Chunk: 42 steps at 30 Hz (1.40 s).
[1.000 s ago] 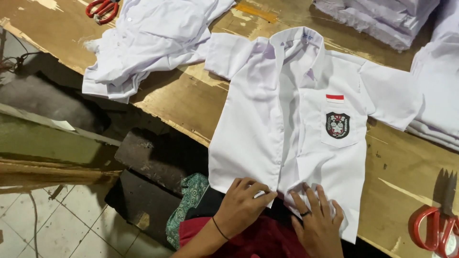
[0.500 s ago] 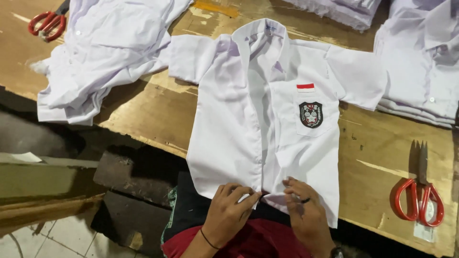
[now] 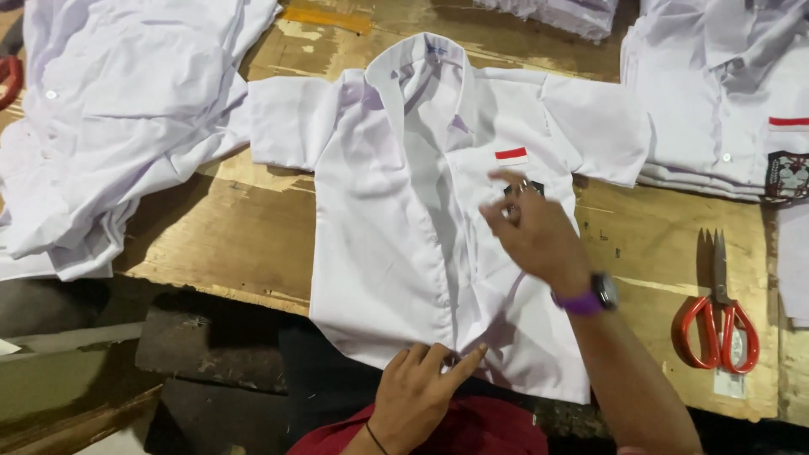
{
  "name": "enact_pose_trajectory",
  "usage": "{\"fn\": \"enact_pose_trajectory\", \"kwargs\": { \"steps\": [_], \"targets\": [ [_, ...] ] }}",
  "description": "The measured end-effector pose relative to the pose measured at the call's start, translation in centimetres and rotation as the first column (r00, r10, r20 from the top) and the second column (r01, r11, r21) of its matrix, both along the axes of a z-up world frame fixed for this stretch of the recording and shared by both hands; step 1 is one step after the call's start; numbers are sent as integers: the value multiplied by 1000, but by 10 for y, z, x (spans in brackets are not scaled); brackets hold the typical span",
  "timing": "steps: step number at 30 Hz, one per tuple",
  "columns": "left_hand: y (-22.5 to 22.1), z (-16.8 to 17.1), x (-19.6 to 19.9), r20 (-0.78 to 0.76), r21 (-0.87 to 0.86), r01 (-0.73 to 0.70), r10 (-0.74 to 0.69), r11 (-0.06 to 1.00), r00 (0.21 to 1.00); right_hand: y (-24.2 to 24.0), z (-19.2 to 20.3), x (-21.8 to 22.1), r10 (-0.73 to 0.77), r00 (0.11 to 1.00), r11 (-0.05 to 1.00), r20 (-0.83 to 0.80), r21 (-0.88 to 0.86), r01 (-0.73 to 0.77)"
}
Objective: Folding a white collared shirt and trimming loose threads using scissors on a wooden workbench.
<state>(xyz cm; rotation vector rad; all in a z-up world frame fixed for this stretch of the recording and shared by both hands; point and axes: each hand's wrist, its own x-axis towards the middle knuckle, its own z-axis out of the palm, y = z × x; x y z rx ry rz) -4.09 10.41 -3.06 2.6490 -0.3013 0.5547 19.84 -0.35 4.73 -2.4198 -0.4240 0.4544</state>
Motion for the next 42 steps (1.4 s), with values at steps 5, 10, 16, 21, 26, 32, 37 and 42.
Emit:
{"fn": "enact_pose_trajectory", "kwargs": {
  "steps": [5, 10, 16, 21, 26, 32, 37, 42],
  "targets": [
    [-6, -7, 6, 80, 60, -52, 47, 997, 996, 87, -7, 56, 37, 996, 990, 87, -137, -24],
    [-7, -13, 7, 39, 12, -39, 39, 999, 999, 140, -19, 72, 116, 969, 927, 216, -373, -27],
    [-8, -17, 7, 77, -43, -58, 61, 997, 995, 141, -22, 82, 65, 976, 912, 206, -410, 25],
    [-7, -22, 7, 73, -68, -19, 24, 998, 997, 116, -54, 108, 60, 945, 914, 321, -398, 78],
    [-3, -15, 11, 79, -104, 23, -15, 994, 997, 114, -65, 116, -5, 960, 955, 281, -284, 89],
    [1, -13, 10, 72, -126, 66, -57, 990, 996, 120, -86, 125, -92, 888, 993, 450, -22, 114],
    [0, -16, 7, 25, -121, 83, -81, 989, 996, 124, -108, 136, -91, 785, 995, 613, 26, 94],
    [-3, -16, 9, 37, -100, 68, -64, 993, 997, 128, -112, 133, -68, 807, 997, 587, 14, 74]
  ]
}}
